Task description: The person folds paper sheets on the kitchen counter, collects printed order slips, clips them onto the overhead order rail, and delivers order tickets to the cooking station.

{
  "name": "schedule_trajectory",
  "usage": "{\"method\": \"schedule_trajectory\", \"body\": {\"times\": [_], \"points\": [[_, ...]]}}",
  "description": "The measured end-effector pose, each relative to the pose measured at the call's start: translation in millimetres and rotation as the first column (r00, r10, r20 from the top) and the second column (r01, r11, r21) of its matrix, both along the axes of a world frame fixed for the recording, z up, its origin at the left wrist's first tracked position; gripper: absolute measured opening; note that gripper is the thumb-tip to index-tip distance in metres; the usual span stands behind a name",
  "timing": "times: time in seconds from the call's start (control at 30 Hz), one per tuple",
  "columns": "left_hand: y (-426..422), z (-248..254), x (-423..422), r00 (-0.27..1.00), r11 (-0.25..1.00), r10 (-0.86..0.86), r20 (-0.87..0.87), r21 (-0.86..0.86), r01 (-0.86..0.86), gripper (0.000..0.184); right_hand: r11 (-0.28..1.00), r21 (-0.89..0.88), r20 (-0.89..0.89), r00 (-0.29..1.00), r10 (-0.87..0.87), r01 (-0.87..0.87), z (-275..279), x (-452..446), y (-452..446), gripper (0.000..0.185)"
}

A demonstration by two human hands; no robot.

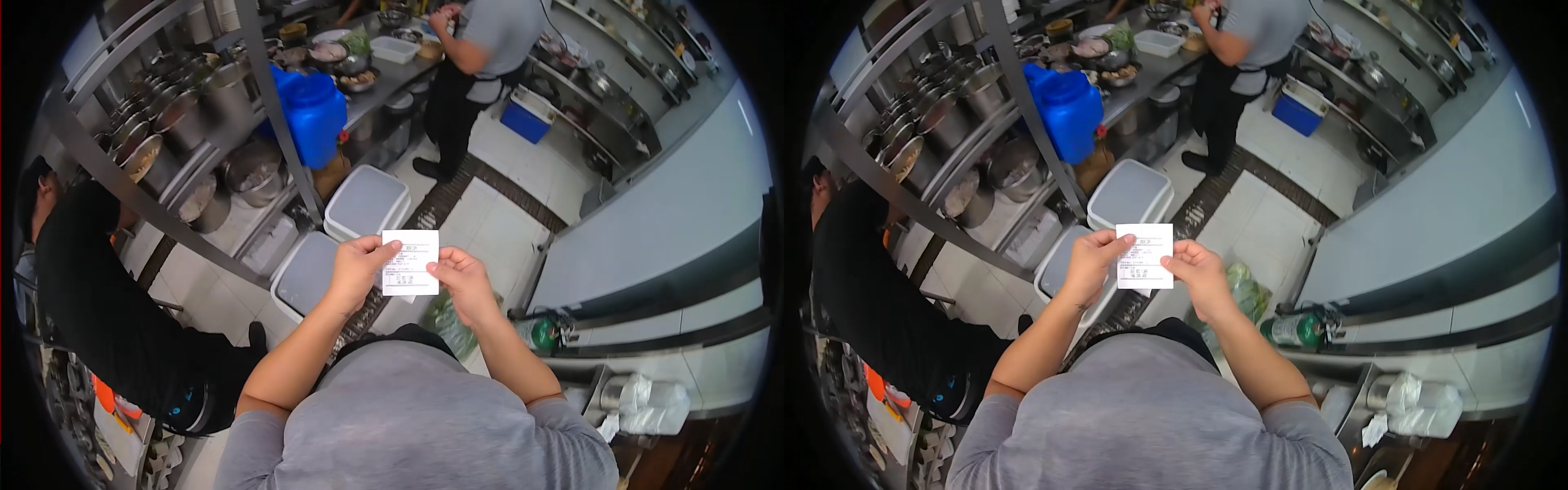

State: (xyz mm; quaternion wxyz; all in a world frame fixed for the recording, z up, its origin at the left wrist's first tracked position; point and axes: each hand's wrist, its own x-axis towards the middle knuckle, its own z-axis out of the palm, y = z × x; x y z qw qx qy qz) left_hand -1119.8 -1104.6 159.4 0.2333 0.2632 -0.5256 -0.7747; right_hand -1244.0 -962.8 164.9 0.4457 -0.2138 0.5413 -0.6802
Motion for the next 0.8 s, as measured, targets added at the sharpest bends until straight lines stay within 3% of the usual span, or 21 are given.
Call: {"method": "schedule_trajectory", "body": {"times": [0.13, 0.27, 0.37, 0.47, 0.5, 0.6, 0.63, 0.73, 0.77, 0.8], "points": [[-40, 4, -12, 0.952, 0.954, 0.294, -0.086, -0.038, -0.298, 0.019, 0.988, -0.001, -0.075, 0.986, 0.151, -0.151, -16, -21, -66, 0.014], [-84, -1, -26, 0.899, 0.894, 0.432, -0.076, -0.095, -0.438, 0.015, 0.989, -0.134, 0.123, 0.989, 0.082, -0.066, -6, -49, -137, 0.016], [-118, -4, -49, 0.885, 0.876, 0.463, -0.05, -0.127, -0.465, 0.011, 0.97, -0.14, -0.035, 0.98, 0.194, -0.197, -7, -95, -192, 0.019], [-159, -11, -94, 0.828, 0.834, 0.538, -0.158, -0.039, -0.55, 0.011, 0.907, -0.184, -0.147, 0.923, 0.356, -0.379, -9, -148, -248, 0.018], [-175, -12, -114, 0.795, 0.816, 0.569, -0.211, 0.022, -0.578, 0.01, 0.841, -0.185, -0.184, 0.859, 0.478, -0.508, -11, -172, -266, 0.024], [-213, -8, -176, 0.666, 0.747, 0.653, -0.361, 0.161, -0.645, 0.011, 0.681, -0.211, -0.575, 0.652, 0.494, -0.702, -10, -226, -314, 0.03], [-223, -9, -195, 0.644, 0.733, 0.668, -0.374, 0.181, -0.656, 0.012, 0.645, -0.16, -0.486, 0.628, 0.607, -0.747, -6, -244, -326, 0.031], [-244, -4, -245, 0.597, 0.676, 0.732, -0.327, 0.248, -0.694, 0.012, 0.656, -0.042, -0.263, 0.642, 0.721, -0.754, 1, -295, -366, 0.026], [-247, -3, -255, 0.585, 0.652, 0.749, -0.311, 0.189, -0.735, 0.011, 0.698, -0.045, -0.293, 0.678, 0.675, -0.714, 1, -314, -383, 0.023], [-249, -5, -261, 0.557, 0.613, 0.777, -0.293, 0.147, -0.777, 0.011, 0.754, -0.048, -0.443, 0.69, 0.572, -0.656, -2, -334, -403, 0.02]]}}
